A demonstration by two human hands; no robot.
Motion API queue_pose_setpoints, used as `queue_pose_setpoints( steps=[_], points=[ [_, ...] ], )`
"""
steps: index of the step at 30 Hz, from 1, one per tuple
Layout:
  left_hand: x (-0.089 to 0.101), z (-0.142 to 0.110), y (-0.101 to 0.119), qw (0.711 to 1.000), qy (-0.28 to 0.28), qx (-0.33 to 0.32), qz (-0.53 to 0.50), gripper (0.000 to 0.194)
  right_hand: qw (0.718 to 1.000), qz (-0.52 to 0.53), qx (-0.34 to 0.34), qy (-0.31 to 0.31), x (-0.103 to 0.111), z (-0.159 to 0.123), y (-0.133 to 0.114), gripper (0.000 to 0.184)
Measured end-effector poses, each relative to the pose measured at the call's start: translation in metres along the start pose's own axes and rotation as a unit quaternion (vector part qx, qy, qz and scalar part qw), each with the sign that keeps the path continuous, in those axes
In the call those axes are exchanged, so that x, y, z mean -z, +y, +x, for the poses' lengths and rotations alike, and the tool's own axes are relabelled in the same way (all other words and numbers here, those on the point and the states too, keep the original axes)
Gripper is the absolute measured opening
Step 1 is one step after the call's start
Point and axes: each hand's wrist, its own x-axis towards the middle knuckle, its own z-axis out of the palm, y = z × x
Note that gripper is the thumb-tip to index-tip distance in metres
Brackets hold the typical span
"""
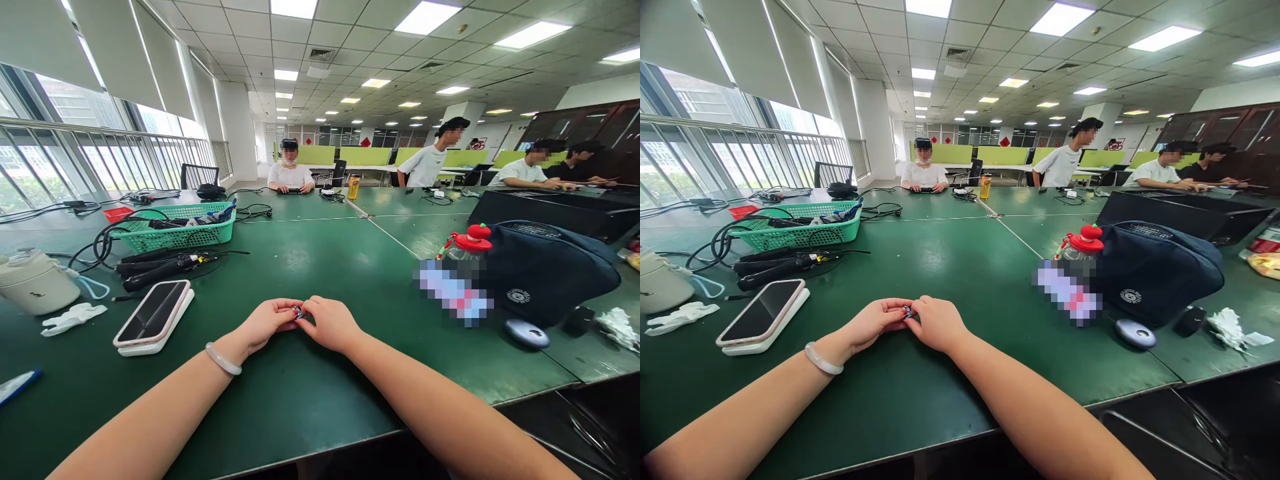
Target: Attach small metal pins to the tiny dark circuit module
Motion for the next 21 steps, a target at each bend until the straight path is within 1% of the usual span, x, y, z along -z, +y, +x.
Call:
queue_pose_setpoints(
  steps=[3, 6, 8, 9, 10, 11, 12, 13, 14, 15, 16, 17, 18, 19, 21],
  points=[
    [-0.001, 0.000, 0.000, 1.000, 0.008, 0.027, -0.011, 0.035, 1.000, -0.003, 0.000, -0.011, -0.002, 0.001, -0.002, 0.026],
    [0.001, 0.002, -0.001, 0.999, 0.015, 0.033, -0.007, 0.036, 0.999, 0.028, 0.008, -0.015, -0.003, 0.002, 0.001, 0.025],
    [0.007, 0.005, -0.002, 0.999, 0.029, 0.014, 0.020, 0.038, 0.998, 0.063, 0.015, -0.015, -0.004, 0.003, 0.007, 0.023],
    [0.012, 0.005, -0.001, 0.998, 0.040, -0.005, 0.058, 0.039, 0.996, 0.081, 0.016, -0.017, -0.004, 0.004, 0.010, 0.022],
    [0.018, 0.006, 0.000, 0.991, 0.053, -0.034, 0.119, 0.037, 0.995, 0.097, 0.014, -0.021, -0.005, 0.005, 0.014, 0.020],
    [0.026, 0.006, 0.002, 0.973, 0.078, -0.065, 0.207, 0.033, 0.993, 0.114, 0.006, -0.027, -0.005, 0.006, 0.019, 0.018],
    [0.034, 0.006, 0.004, 0.935, 0.115, -0.094, 0.323, 0.029, 0.990, 0.133, -0.003, -0.034, -0.006, 0.007, 0.023, 0.016],
    [0.044, 0.005, 0.007, 0.878, 0.158, -0.107, 0.439, 0.025, 0.988, 0.149, -0.016, -0.035, -0.006, 0.008, 0.027, 0.015],
    [0.054, 0.004, 0.010, 0.817, 0.195, -0.108, 0.532, 0.026, 0.986, 0.163, -0.029, -0.033, -0.006, 0.008, 0.031, 0.016],
    [0.064, 0.003, 0.013, 0.762, 0.224, -0.096, 0.599, 0.029, 0.983, 0.173, -0.043, -0.034, -0.006, 0.009, 0.034, 0.016],
    [0.073, 0.002, 0.015, 0.717, 0.244, -0.072, 0.648, 0.034, 0.981, 0.182, -0.051, -0.035, -0.005, 0.009, 0.037, 0.016],
    [0.081, 0.000, 0.016, 0.680, 0.257, -0.039, 0.685, 0.038, 0.980, 0.187, -0.058, -0.036, -0.005, 0.009, 0.039, 0.016],
    [0.089, -0.001, 0.017, 0.650, 0.273, -0.003, 0.709, 0.040, 0.979, 0.191, -0.062, -0.038, -0.005, 0.009, 0.040, 0.016],
    [0.095, -0.001, 0.017, 0.639, 0.281, 0.014, 0.716, 0.041, 0.979, 0.191, -0.064, -0.041, -0.005, 0.009, 0.040, 0.017],
    [0.104, -0.002, 0.016, 0.630, 0.289, 0.032, 0.720, 0.040, 0.979, 0.187, -0.061, -0.048, -0.005, 0.008, 0.040, 0.017]
  ],
)
